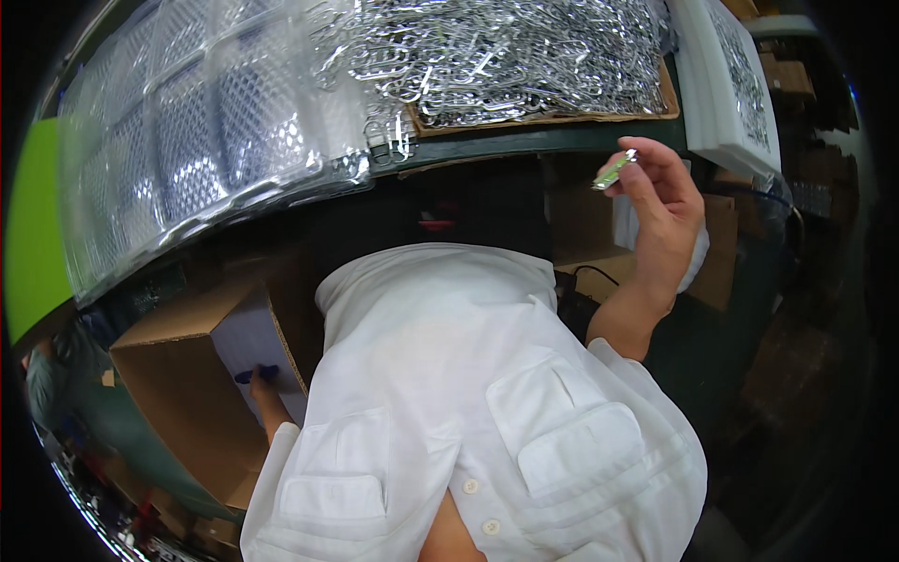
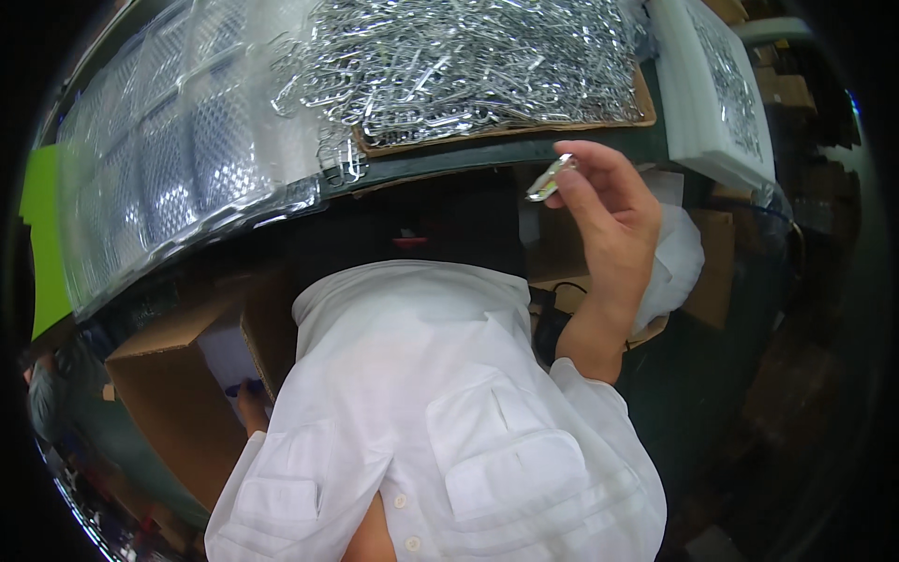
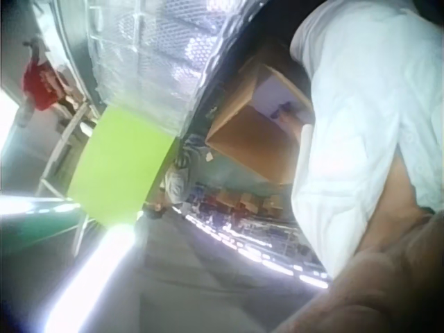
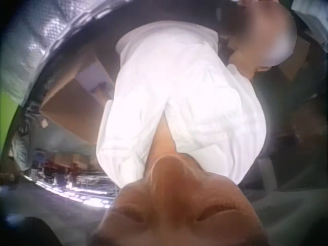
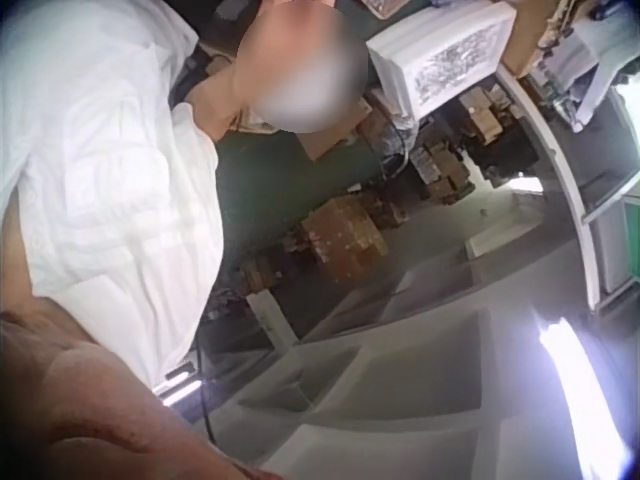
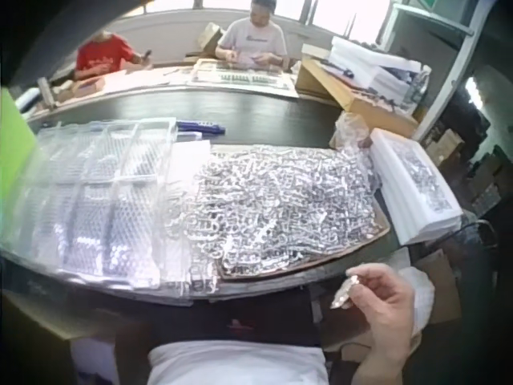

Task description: The person repeatedly picks up a metal cable tie from a tray and inserts it into a blue handheld tool. They manipulate the tool to secure the tie and then place the finished unit into a cardboard box. The process is repeated continuously throughout the video.

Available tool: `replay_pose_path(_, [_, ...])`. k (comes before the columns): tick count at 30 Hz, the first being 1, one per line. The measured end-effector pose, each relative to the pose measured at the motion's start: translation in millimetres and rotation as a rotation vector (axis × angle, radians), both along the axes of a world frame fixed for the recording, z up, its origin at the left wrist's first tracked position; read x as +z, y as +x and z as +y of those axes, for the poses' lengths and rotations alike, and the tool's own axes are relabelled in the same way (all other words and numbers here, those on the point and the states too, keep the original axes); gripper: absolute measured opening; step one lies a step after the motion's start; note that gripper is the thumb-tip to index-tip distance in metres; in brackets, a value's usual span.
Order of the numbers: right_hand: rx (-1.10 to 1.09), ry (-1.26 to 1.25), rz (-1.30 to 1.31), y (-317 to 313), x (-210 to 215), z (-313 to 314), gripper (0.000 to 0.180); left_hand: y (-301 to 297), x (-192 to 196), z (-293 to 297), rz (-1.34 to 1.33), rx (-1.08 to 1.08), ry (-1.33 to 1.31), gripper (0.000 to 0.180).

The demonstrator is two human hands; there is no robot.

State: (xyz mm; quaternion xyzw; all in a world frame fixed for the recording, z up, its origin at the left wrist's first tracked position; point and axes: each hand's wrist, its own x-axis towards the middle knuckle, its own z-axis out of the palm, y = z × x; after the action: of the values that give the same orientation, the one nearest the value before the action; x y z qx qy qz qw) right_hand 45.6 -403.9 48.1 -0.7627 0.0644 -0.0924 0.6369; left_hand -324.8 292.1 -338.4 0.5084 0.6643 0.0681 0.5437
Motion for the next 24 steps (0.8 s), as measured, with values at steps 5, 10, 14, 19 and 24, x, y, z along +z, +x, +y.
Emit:
replay_pose_path(5, [-0.006,0.111,0.002,-7.6,-14.0,1.0,0.017,21.4,85.4,-10.4,-0.167,0.092,-0.001,0.031])
replay_pose_path(10, [-0.111,0.142,-0.005,0.1,-27.6,-6.2,0.022,121.7,286.2,-123.2,-0.579,-0.119,0.339,0.05])
replay_pose_path(14, [-0.017,0.235,0.017,9.2,-25.8,3.9,0.017,201.2,371.3,-198.8,-1.1,-0.448,0.01,0.057])
replay_pose_path(19, [0.176,0.381,0.032,-2.7,2.7,35.0,0.016,290.8,386.5,-317.9,-0.934,-0.79,-0.654,0.06])
replay_pose_path(24, [0.301,0.24,-0.067,-8.2,19.4,58.5,0.016,335.9,370.5,-381.8,-0.779,-1.097,-0.861,0.059])
